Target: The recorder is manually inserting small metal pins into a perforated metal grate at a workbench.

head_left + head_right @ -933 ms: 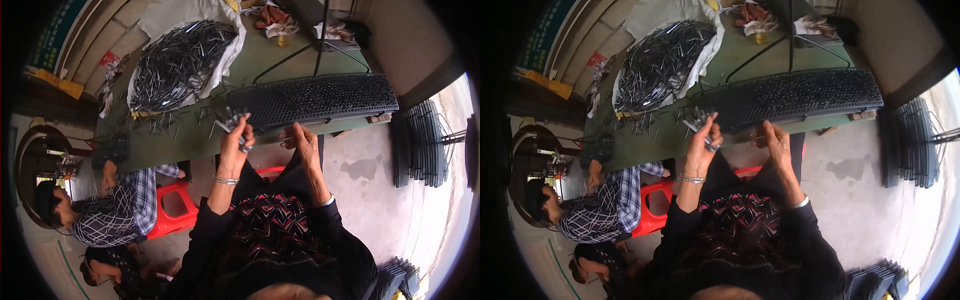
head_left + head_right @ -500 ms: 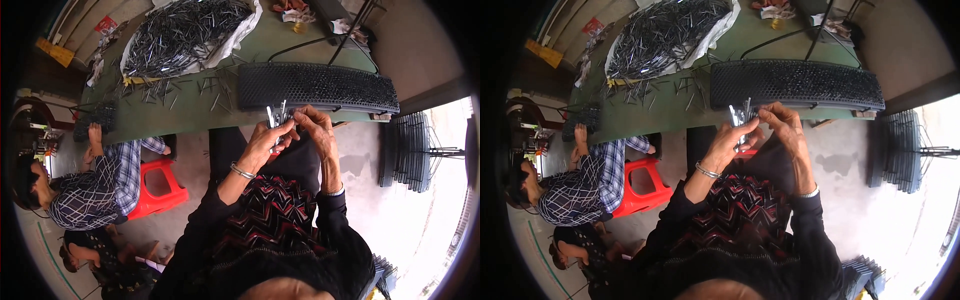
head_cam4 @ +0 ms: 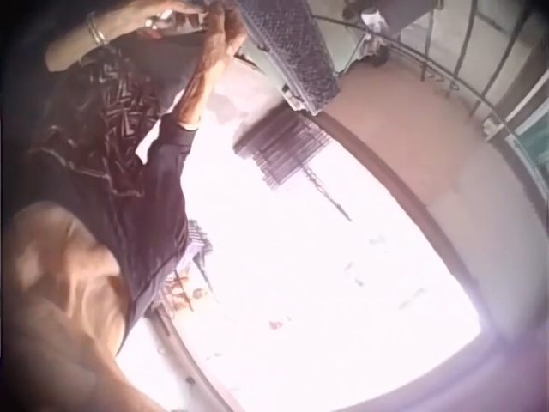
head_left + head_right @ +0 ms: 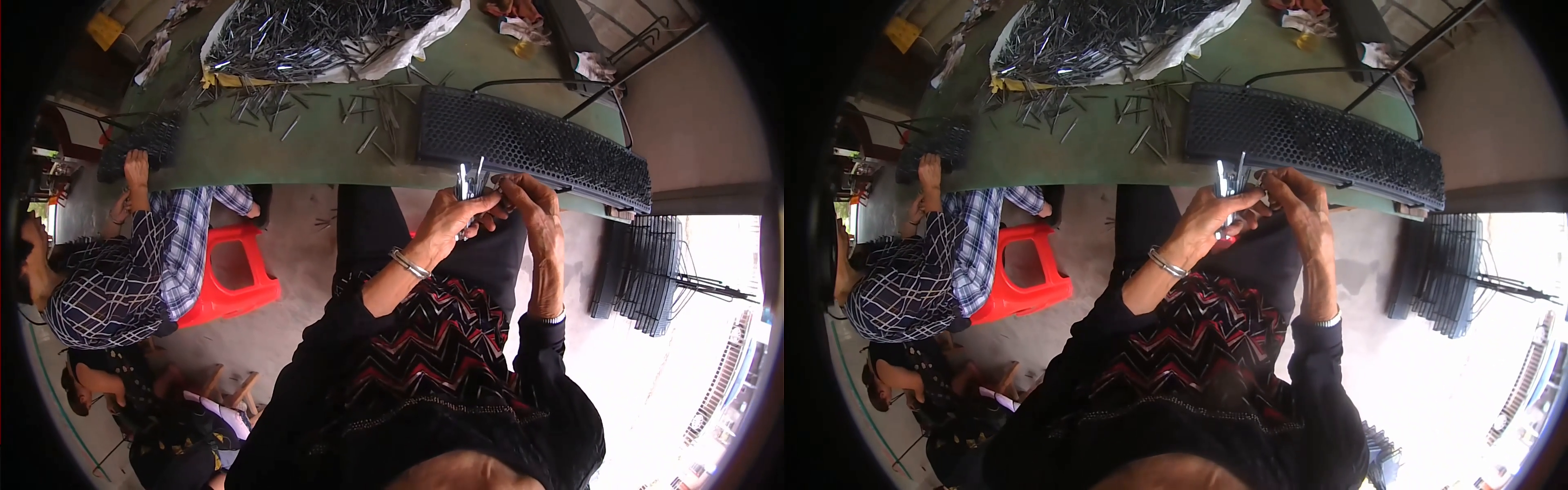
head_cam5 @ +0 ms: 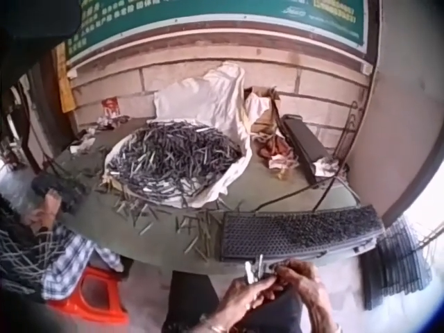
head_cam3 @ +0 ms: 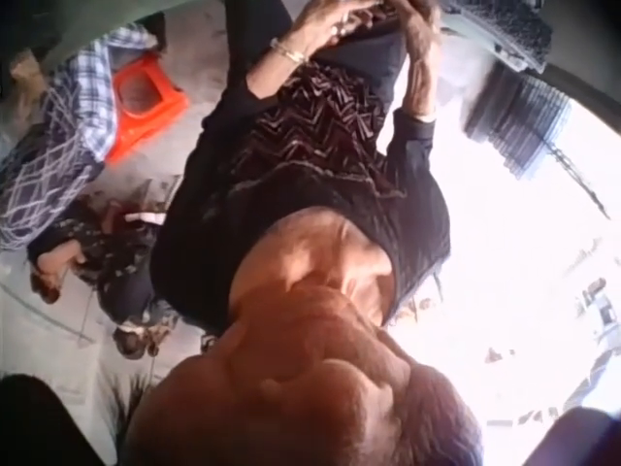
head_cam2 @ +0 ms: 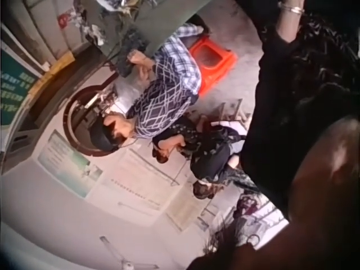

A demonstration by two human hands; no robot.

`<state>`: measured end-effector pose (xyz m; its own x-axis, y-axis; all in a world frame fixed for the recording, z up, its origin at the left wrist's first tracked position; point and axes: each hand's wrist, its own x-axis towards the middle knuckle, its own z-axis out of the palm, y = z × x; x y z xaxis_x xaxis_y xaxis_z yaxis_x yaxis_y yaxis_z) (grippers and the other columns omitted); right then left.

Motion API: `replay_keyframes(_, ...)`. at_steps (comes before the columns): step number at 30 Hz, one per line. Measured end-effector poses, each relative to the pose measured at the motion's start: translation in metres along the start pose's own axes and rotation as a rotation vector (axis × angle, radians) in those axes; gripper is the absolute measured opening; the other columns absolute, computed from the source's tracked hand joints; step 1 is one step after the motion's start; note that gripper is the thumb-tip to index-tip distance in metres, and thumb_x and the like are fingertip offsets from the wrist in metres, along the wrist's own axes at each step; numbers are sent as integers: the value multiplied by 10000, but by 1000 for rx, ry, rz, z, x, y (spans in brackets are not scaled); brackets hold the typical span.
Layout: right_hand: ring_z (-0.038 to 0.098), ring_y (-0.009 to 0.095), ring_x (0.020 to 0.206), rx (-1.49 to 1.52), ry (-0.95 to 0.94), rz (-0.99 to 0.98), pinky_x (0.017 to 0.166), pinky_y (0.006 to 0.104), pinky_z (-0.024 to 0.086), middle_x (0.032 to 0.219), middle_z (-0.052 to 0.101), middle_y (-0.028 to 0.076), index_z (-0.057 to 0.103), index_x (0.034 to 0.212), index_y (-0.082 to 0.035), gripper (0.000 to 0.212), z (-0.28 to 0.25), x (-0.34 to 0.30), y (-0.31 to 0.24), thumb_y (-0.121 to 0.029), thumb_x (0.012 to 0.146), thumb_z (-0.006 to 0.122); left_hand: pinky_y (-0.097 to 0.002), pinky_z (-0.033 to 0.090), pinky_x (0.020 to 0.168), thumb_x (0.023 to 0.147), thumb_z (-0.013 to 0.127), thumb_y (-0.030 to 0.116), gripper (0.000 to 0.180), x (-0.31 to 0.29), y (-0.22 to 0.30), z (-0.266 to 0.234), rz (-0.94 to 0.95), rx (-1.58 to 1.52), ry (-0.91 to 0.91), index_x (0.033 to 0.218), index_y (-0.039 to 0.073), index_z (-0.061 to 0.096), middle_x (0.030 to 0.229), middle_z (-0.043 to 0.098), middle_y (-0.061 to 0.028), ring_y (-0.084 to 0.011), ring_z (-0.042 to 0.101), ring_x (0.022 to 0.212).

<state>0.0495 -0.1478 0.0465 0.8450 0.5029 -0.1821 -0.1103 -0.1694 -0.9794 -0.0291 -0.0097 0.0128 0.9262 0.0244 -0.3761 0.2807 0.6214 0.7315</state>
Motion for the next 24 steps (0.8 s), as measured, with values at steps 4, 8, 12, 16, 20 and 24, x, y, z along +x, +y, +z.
replay_keyframes(4, 537, 79, 709, -41, -8, 12, 668, 223, 423, 787, 624, 12, 651, 901, -2, 184, 5, 7, -6, -181, 883, 615, -194, 329, 447, 867, 655, 234, 214, 3, 3, -7, 5, 4, -10, 942, 34, 672, 818, 693, -74, -92, 593, 626)
replay_keyframes(8, 569, 91, 724, -24, -36, -9, 690, 228, 448, 798, 634, 32, 630, 904, 8, 166, 3, 22, -5, -156, 879, 622, -193, 326, 445, 881, 647, 281, 260, 12, 3, -12, -12, -74, -5, 944, 30, 653, 837, 695, -82, -103, 611, 653)
replay_keyframes(12, 604, 112, 706, -70, 201, -205, 687, 242, 481, 796, 658, 69, 616, 922, 15, 120, 2, 38, -12, -97, 902, 581, -200, 339, 443, 883, 649, 295, 276, 26, 2, -20, -52, -213, 79, 936, 24, 630, 836, 691, -96, -111, 609, 653)
replay_keyframes(16, 617, 112, 692, -121, 388, -339, 650, 231, 492, 789, 672, 86, 604, 927, 22, 91, -3, 68, -16, -47, 903, 550, -239, 402, 475, 886, 646, 268, 257, 40, -1, -26, -83, -320, 87, 946, 20, 614, 822, 677, -116, -121, 601, 646)
replay_keyframes(20, 647, 124, 726, -264, 495, -376, 667, 235, 505, 798, 679, 77, 604, 949, 22, 109, -8, 95, -12, -66, 895, 568, -277, 493, 585, 912, 604, 251, 262, 47, -7, -22, -136, -441, 73, 1024, 14, 596, 867, 669, -117, -155, 632, 723)
replay_keyframes(24, 655, 123, 746, -266, 470, -367, 677, 236, 508, 799, 681, 78, 610, 967, 18, 130, -11, 115, -3, -83, 892, 577, -349, 547, 747, 939, 551, 241, 282, 51, -13, -23, -115, -551, 9, 1096, 7, 573, 937, 659, -130, -198, 652, 841)
